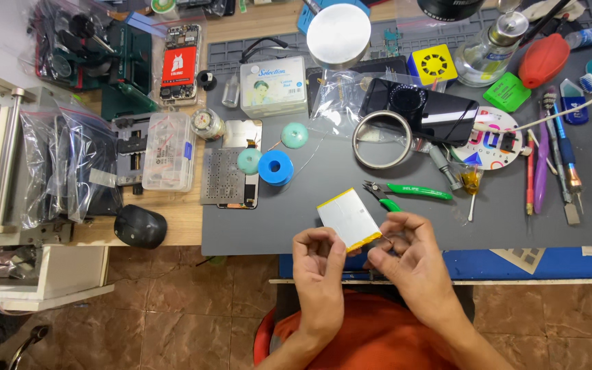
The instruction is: The person applies copper tape to the edges of a rectangular lithium-ion battery. They measure, cut, and smooth the tape along the battery's perimeter using pliers and their fingers.
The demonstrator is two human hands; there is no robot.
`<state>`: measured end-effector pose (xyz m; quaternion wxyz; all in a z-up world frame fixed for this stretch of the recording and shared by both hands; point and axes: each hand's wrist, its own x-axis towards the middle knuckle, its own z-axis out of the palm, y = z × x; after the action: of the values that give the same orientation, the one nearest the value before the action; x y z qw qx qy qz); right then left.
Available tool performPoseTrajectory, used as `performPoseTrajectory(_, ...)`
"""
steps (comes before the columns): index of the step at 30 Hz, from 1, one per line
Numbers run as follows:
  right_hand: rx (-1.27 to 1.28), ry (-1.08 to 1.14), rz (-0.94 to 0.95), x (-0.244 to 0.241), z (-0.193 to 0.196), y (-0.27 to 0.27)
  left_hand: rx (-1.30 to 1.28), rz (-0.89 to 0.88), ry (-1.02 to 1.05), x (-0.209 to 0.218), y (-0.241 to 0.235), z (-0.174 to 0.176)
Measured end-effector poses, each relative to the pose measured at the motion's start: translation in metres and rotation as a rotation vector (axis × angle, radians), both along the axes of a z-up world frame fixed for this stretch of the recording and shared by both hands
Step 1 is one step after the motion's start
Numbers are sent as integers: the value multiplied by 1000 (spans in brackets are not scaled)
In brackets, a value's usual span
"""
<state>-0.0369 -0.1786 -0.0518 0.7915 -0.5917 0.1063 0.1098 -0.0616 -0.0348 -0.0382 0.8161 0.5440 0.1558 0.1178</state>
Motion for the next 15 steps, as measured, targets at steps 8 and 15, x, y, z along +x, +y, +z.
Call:
performPoseTrajectory(8,-179,-106,-34,9,25,13,261,-97,-547,7,-20,15)
performPoseTrajectory(15,-459,-401,104,49,46,-17,786,157,-417,28,15,25)
